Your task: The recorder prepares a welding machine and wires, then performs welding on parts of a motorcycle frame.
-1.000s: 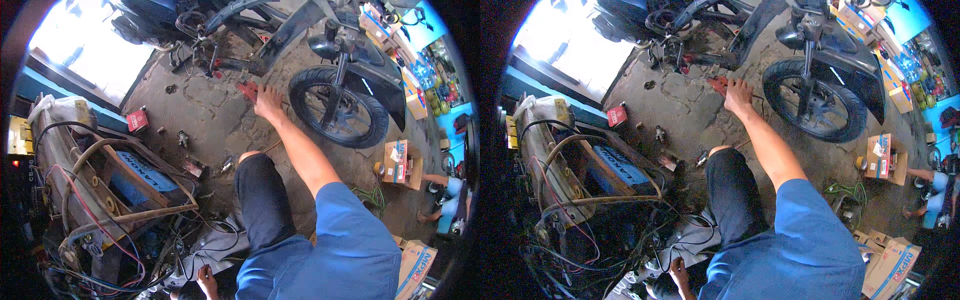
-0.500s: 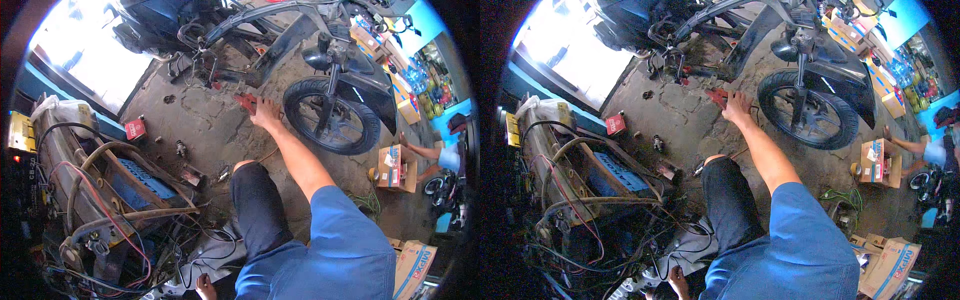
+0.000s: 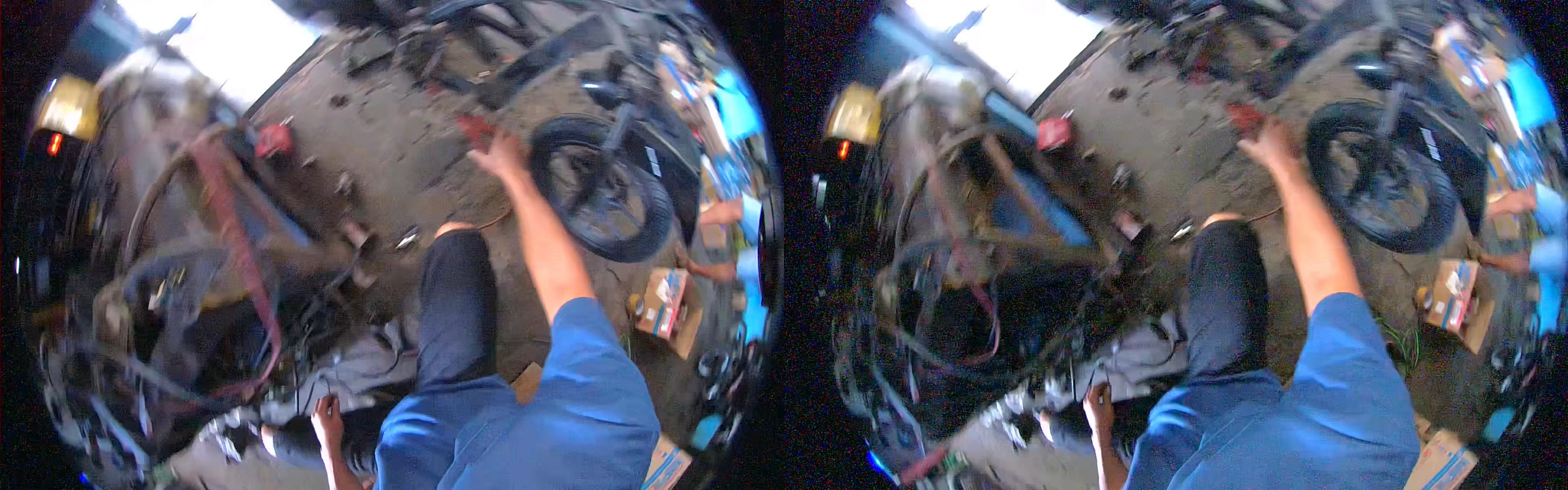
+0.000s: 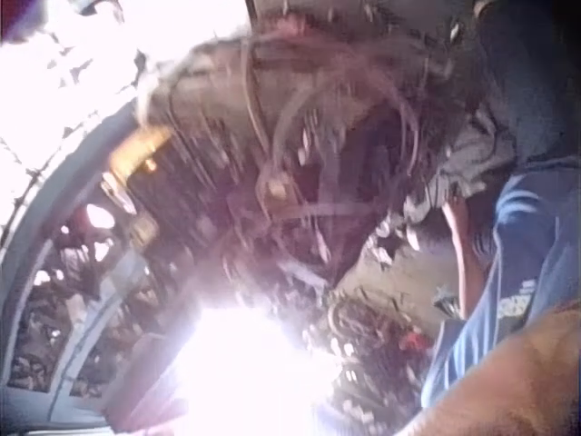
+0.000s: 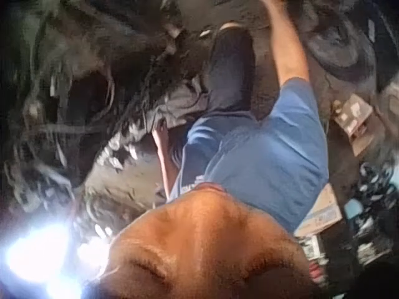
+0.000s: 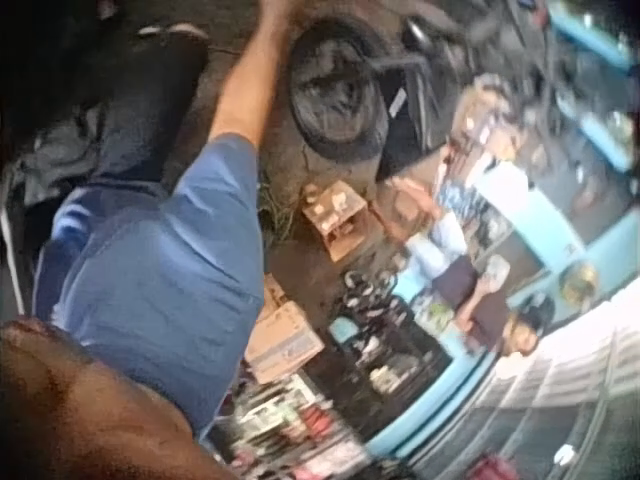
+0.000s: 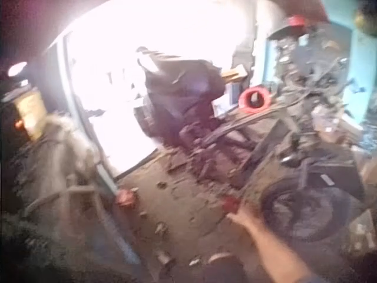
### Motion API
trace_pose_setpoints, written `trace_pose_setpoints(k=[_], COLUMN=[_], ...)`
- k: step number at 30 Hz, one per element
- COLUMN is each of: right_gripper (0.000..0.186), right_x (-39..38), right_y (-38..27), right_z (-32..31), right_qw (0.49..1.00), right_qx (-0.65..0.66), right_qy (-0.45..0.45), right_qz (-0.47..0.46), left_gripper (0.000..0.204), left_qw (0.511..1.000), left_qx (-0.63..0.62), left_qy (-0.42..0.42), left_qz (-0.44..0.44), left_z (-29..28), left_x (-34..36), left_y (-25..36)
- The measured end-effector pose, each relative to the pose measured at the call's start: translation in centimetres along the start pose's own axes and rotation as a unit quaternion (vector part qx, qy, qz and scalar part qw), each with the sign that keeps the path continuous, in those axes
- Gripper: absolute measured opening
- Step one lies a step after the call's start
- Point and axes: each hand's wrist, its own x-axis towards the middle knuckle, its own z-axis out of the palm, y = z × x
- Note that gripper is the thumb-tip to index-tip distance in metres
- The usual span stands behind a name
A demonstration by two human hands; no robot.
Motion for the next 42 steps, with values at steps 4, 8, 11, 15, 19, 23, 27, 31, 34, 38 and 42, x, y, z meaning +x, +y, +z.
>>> trace_pose_setpoints(k=[4, 8, 11, 15, 19, 23, 27, 31, 34, 38, 42], right_gripper=[0.100, 0.078, 0.065, 0.039, 0.030, 0.040, 0.040, 0.035, 0.036, 0.039, 0.038], right_x=[-0.4, -4.0, -9.6, -21.2, -34.0, -44.7, -45.6, -41.6, -40.0, -41.3, -43.9], right_y=[-0.1, -1.1, -4.0, -9.7, -15.8, -17.6, -18.0, -19.9, -20.1, -19.6, -20.9], right_z=[0.8, 0.4, -1.3, -1.1, 3.4, 8.3, 10.3, 9.1, 6.9, 6.1, 7.6], right_qw=[0.999, 0.980, 0.943, 0.921, 0.898, 0.696, 0.703, 0.750, 0.786, 0.809, 0.823], right_qx=[-0.036, 0.029, 0.156, 0.265, 0.188, -0.014, -0.012, -0.006, 0.004, 0.040, 0.159], right_qy=[0.011, 0.178, 0.236, 0.150, -0.206, -0.440, -0.431, -0.330, -0.245, -0.294, -0.331], right_qz=[-0.022, -0.082, -0.175, -0.242, -0.340, -0.568, -0.566, -0.573, -0.567, -0.507, -0.433], left_gripper=[0.016, 0.014, 0.015, 0.017, 0.020, 0.017, 0.023, 0.035, 0.036, 0.032, 0.039], left_qw=[0.999, 0.998, 0.996, 0.991, 0.999, 0.991, 0.945, 0.898, 0.963, 0.986, 0.925], left_qx=[-0.040, -0.062, -0.060, -0.058, 0.028, 0.052, -0.012, 0.080, -0.035, 0.053, -0.224], left_qy=[0.009, 0.020, 0.032, 0.043, 0.032, 0.115, 0.312, 0.432, 0.215, 0.141, 0.264], left_qz=[0.007, 0.022, 0.060, 0.110, 0.023, -0.037, 0.094, -0.037, -0.156, -0.078, -0.154], left_z=[-0.3, -0.4, -0.2, 0.4, -0.6, -2.0, 0.6, 3.6, 4.6, 3.5, 2.4], left_x=[-0.3, 0.3, 1.5, 3.8, 5.4, 7.0, 12.2, 21.6, 26.1, 25.6, 18.8], left_y=[-0.1, 0.1, 0.2, -0.9, -4.4, -7.1, -5.9, -7.1, -9.7, -11.2, -8.7])
